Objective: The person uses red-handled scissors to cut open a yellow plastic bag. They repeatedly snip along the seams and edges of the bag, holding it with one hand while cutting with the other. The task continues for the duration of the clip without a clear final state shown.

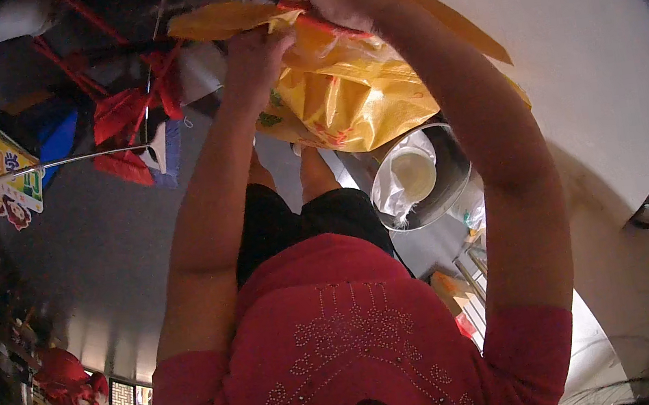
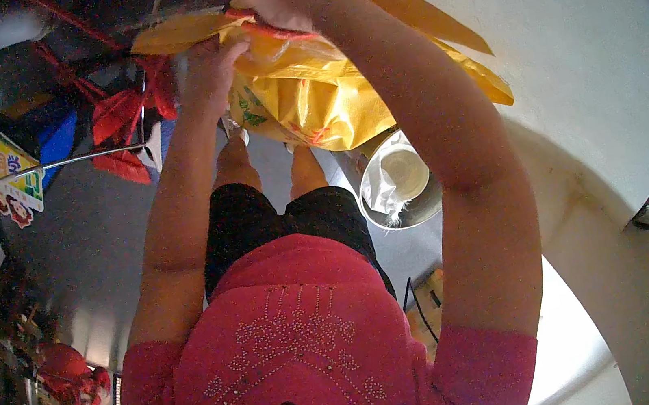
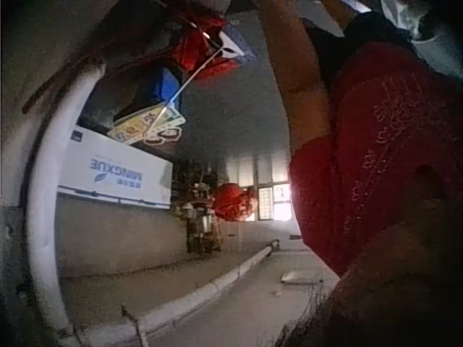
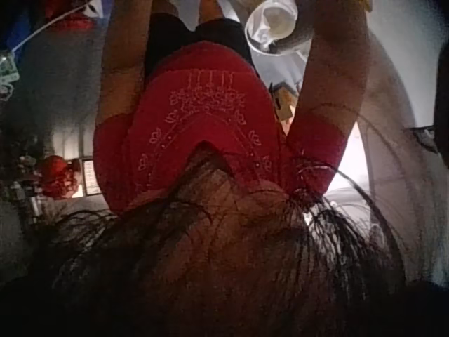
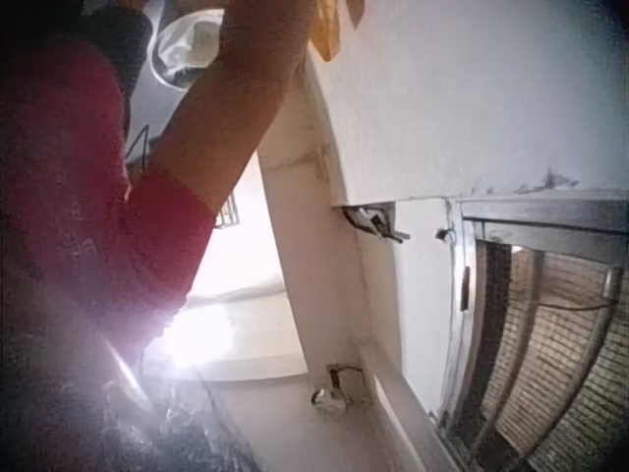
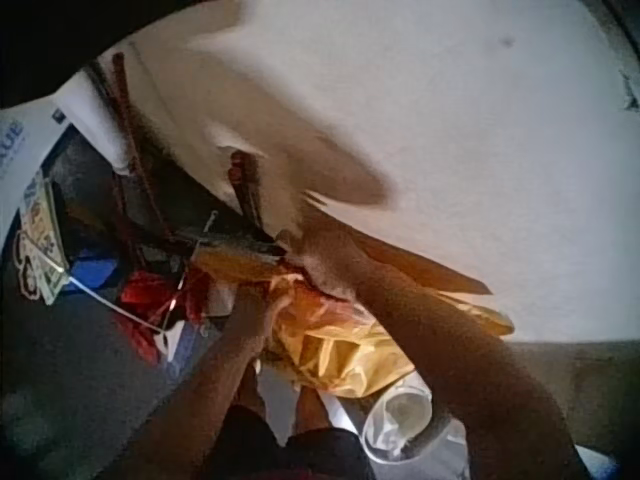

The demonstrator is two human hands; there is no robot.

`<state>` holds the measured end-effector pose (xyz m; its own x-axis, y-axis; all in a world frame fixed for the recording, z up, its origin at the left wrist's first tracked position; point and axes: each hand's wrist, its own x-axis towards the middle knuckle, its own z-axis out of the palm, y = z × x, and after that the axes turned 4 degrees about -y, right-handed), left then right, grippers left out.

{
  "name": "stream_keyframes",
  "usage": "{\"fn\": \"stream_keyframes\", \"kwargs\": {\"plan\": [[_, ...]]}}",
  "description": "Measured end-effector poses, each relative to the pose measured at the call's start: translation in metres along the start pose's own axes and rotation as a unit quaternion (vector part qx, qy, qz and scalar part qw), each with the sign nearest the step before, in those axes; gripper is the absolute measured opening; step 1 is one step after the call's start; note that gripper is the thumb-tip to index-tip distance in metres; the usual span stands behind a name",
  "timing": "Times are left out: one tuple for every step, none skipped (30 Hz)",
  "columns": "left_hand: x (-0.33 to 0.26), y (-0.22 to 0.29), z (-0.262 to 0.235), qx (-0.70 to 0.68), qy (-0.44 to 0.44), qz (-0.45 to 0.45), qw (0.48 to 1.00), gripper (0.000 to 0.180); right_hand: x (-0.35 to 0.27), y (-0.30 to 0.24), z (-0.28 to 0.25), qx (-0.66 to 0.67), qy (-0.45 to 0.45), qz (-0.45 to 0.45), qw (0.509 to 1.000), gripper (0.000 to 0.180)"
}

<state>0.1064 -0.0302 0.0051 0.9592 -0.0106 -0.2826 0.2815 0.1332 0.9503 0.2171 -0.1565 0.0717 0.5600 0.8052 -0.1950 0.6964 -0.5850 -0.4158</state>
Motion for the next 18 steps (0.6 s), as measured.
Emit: {"fn": "stream_keyframes", "kwargs": {"plan": [[-0.003, 0.003, 0.002, -0.016, -0.006, -0.004, 1.000, 0.030, 0.002, 0.008, 0.003, -0.004, 0.054, -0.035, 0.998, 0.022], [-0.009, 0.007, 0.005, -0.032, -0.012, -0.007, 0.999, 0.030, 0.003, 0.015, 0.006, -0.009, 0.107, -0.069, 0.992, 0.022], [-0.015, 0.011, 0.007, -0.048, -0.018, -0.011, 0.999, 0.031, 0.002, 0.020, 0.010, -0.003, 0.117, -0.098, 0.988, 0.023], [-0.018, 0.010, 0.005, -0.043, -0.026, -0.045, 0.998, 0.031, 0.004, 0.020, 0.011, 0.018, 0.117, -0.095, 0.988, 0.024], [-0.021, 0.009, 0.003, -0.038, -0.034, -0.079, 0.996, 0.032, 0.005, 0.020, 0.011, 0.040, 0.117, -0.091, 0.988, 0.024], [-0.023, 0.007, 0.002, -0.033, -0.044, -0.113, 0.992, 0.033, 0.006, 0.021, 0.011, 0.061, 0.117, -0.086, 0.988, 0.025], [-0.024, 0.004, 0.002, -0.032, -0.043, -0.107, 0.993, 0.033, 0.004, 0.026, 0.017, 0.051, 0.112, -0.067, 0.990, 0.030], [-0.025, 0.003, 0.003, -0.030, -0.042, -0.099, 0.994, 0.034, 0.001, 0.031, 0.025, 0.040, 0.108, -0.047, 0.992, 0.036], [-0.025, 0.002, 0.003, -0.029, -0.042, -0.090, 0.995, 0.035, -0.003, 0.039, 0.031, 0.029, 0.105, -0.027, 0.994, 0.041], [-0.027, 0.002, -0.001, -0.024, -0.031, -0.084, 0.996, 0.033, -0.008, 0.027, 0.027, 0.101, 0.091, 0.033, 0.990, 0.037], [-0.031, 0.004, -0.006, -0.018, -0.016, -0.077, 0.997, 0.032, -0.020, 0.002, 0.017, 0.172, 0.076, 0.089, 0.978, 0.034], [-0.031, 0.008, -0.005, -0.013, -0.014, -0.065, 0.998, 0.030, -0.031, 0.000, 0.019, 0.171, 0.079, 0.102, 0.977, 0.032], [-0.030, 0.007, -0.009, -0.134, 0.008, -0.125, 0.983, 0.029, -0.038, -0.003, 0.024, 0.173, 0.080, 0.107, 0.976, 0.030], [-0.027, 0.003, -0.015, -0.253, 0.023, -0.183, 0.950, 0.027, -0.046, -0.010, 0.025, 0.175, 0.082, 0.117, 0.974, 0.028], [-0.023, -0.001, -0.019, -0.367, 0.037, -0.239, 0.898, 0.026, -0.052, -0.019, 0.026, 0.179, 0.071, 0.145, 0.970, 0.030], [-0.020, -0.001, -0.020, -0.360, 0.028, -0.254, 0.897, 0.024, -0.057, -0.033, 0.024, 0.185, 0.060, 0.173, 0.965, 0.033], [-0.014, 0.000, -0.021, -0.352, 0.020, -0.268, 0.897, 0.023, -0.061, -0.039, 0.026, 0.209, 0.060, 0.199, 0.956, 0.036], [-0.010, 0.001, -0.022, -0.342, 0.010, -0.282, 0.896, 0.023, -0.066, -0.044, 0.029, 0.233, 0.060, 0.225, 0.944, 0.038]]}}
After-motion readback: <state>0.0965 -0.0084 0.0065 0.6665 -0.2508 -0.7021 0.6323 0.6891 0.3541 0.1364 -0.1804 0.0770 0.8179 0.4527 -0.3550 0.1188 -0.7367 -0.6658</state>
